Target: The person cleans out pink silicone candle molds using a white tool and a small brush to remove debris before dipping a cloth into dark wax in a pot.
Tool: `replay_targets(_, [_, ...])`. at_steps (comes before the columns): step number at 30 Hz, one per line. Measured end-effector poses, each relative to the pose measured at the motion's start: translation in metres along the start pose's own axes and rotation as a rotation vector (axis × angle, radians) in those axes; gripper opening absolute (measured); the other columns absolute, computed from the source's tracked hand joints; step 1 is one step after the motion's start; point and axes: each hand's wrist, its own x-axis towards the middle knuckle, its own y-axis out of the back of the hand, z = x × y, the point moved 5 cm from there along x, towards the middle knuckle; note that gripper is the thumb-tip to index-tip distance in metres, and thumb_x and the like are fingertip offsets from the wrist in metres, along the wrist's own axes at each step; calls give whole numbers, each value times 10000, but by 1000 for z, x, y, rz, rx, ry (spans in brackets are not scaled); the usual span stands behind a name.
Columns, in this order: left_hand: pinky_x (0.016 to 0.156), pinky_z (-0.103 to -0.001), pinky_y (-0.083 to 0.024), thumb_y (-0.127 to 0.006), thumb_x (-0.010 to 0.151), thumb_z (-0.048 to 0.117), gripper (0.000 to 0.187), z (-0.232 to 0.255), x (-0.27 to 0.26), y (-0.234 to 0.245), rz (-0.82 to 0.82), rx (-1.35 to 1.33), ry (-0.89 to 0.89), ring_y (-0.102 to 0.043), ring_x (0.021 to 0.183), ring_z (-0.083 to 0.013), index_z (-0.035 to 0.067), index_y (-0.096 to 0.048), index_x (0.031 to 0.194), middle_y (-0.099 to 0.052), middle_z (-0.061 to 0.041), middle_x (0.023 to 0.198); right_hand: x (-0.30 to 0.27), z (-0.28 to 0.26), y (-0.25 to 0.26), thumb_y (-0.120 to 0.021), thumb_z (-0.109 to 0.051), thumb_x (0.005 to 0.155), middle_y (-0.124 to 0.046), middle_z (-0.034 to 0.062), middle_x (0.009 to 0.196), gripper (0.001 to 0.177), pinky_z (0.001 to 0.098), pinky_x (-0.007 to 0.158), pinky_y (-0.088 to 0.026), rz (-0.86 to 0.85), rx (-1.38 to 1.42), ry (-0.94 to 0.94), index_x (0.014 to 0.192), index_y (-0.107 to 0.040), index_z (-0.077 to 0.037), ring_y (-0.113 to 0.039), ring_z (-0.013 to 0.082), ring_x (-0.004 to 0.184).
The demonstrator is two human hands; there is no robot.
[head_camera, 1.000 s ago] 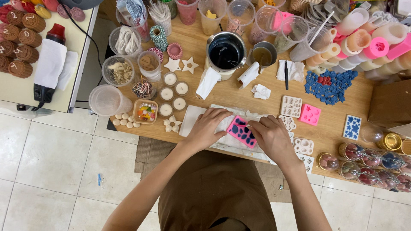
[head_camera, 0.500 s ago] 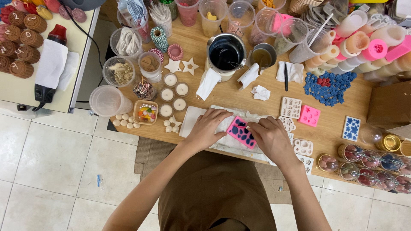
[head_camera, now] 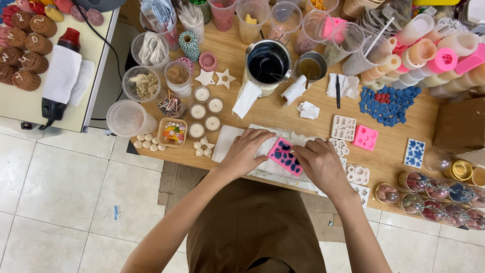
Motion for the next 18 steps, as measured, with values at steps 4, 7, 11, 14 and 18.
replay_targets(4, [1110, -508, -395, -797, 823, 237, 677, 1, 1, 1, 8, 8, -4, -432, 1386, -234, 175, -514, 1436, -518, -6, 1457, 2, 10, 3, -737, -89, 868, -622, 97, 722, 169, 395, 728, -488, 3, 127, -108, 1024, -767, -32, -591, 265, 728])
replay_targets(7, [1108, -507, -397, -797, 823, 240, 674, 2, -1, 3, 15, 1, -10, -429, 1384, -240, 172, -516, 1432, -516, -9, 1457, 6, 21, 7, -739, -104, 883, -646, 106, 738, 153, 398, 679, -494, -13, 246, -188, 1009, -758, -20, -598, 263, 688])
replay_targets(11, [1116, -503, -388, -798, 824, 259, 670, 0, 1, 0, 17, 9, -18, -438, 1381, -236, 179, -524, 1430, -514, -5, 1456, 10, 29, 8, -745, -125, 878, -677, 108, 772, 153, 396, 648, -507, -20, 263, -171, 986, -753, -18, -616, 258, 683])
replay_targets(14, [1098, -485, -402, -793, 830, 270, 618, -1, -1, -1, 24, -11, -28, -454, 1365, -227, 204, -572, 1403, -519, 5, 1448, 10, 25, 3, -750, -120, 861, -655, 110, 713, 135, 411, 673, -503, -27, 173, -118, 961, -776, -34, -603, 269, 693])
replay_targets(18, [1095, -460, -420, -789, 832, 268, 527, -1, -1, -2, 46, -17, -55, -469, 1350, -215, 231, -655, 1340, -536, 25, 1424, 14, 22, -1, -762, -153, 847, -659, 106, 736, 157, 415, 685, -507, -39, 165, -86, 962, -776, -47, -596, 275, 712])
